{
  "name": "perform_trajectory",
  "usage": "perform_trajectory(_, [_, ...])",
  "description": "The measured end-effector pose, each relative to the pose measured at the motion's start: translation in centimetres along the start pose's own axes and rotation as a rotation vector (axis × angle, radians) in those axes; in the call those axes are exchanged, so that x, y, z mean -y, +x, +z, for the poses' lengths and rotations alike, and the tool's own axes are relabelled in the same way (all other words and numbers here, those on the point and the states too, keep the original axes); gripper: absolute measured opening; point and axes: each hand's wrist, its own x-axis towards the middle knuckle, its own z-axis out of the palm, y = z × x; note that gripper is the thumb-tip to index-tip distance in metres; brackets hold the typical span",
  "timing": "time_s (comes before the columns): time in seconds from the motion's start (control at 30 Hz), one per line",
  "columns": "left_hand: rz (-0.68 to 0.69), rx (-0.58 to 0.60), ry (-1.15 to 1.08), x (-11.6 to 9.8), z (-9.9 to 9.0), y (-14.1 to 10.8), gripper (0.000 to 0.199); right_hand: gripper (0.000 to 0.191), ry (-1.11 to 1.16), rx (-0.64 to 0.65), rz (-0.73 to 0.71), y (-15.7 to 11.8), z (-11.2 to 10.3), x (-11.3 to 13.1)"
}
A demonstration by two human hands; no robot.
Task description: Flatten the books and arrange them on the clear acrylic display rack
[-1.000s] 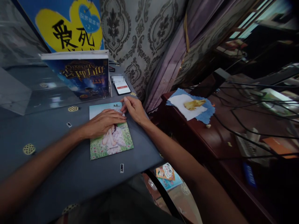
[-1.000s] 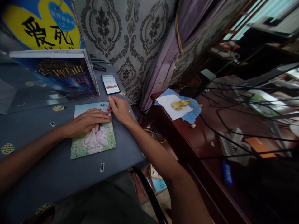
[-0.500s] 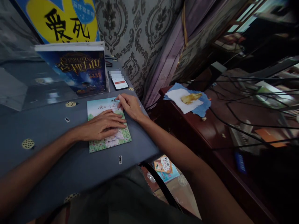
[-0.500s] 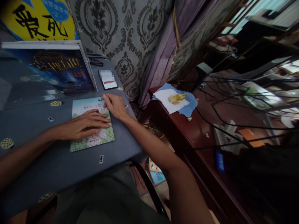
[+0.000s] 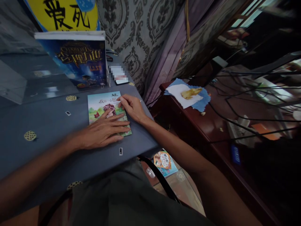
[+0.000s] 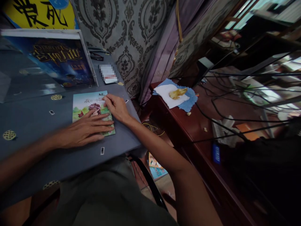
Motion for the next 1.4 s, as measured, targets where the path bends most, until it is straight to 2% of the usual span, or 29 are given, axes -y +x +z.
perform_trajectory(0.43, [0.032, -0.024, 0.087, -1.5, 1.0, -0.7, 0.046, 0.045, 0.097, 0.041, 0.059, -6.4, -1.3, 2.7])
perform_trajectory(0.77, [0.085, -0.103, 0.174, -2.6, 1.6, -2.6, 0.044, 0.040, 0.069, 0.060, 0.071, -9.6, -1.7, 4.4])
perform_trajectory(0.9, [0.119, -0.151, 0.226, -2.9, 1.8, -2.9, 0.041, 0.032, -0.035, 0.044, 0.010, -10.8, -1.5, 5.1])
perform_trajectory(1.1, [0.101, -0.163, 0.282, -4.1, 2.5, -3.3, 0.035, 0.029, -0.364, -0.032, -0.175, -13.9, 0.2, 5.9])
perform_trajectory(1.23, [0.062, -0.187, 0.269, -5.0, 2.8, -3.2, 0.036, 0.035, -0.430, -0.069, -0.178, -15.0, 0.9, 6.1])
perform_trajectory(1.4, [0.045, -0.175, 0.357, -5.8, 3.1, -3.8, 0.038, 0.032, -0.436, -0.062, -0.193, -14.9, 0.8, 6.2])
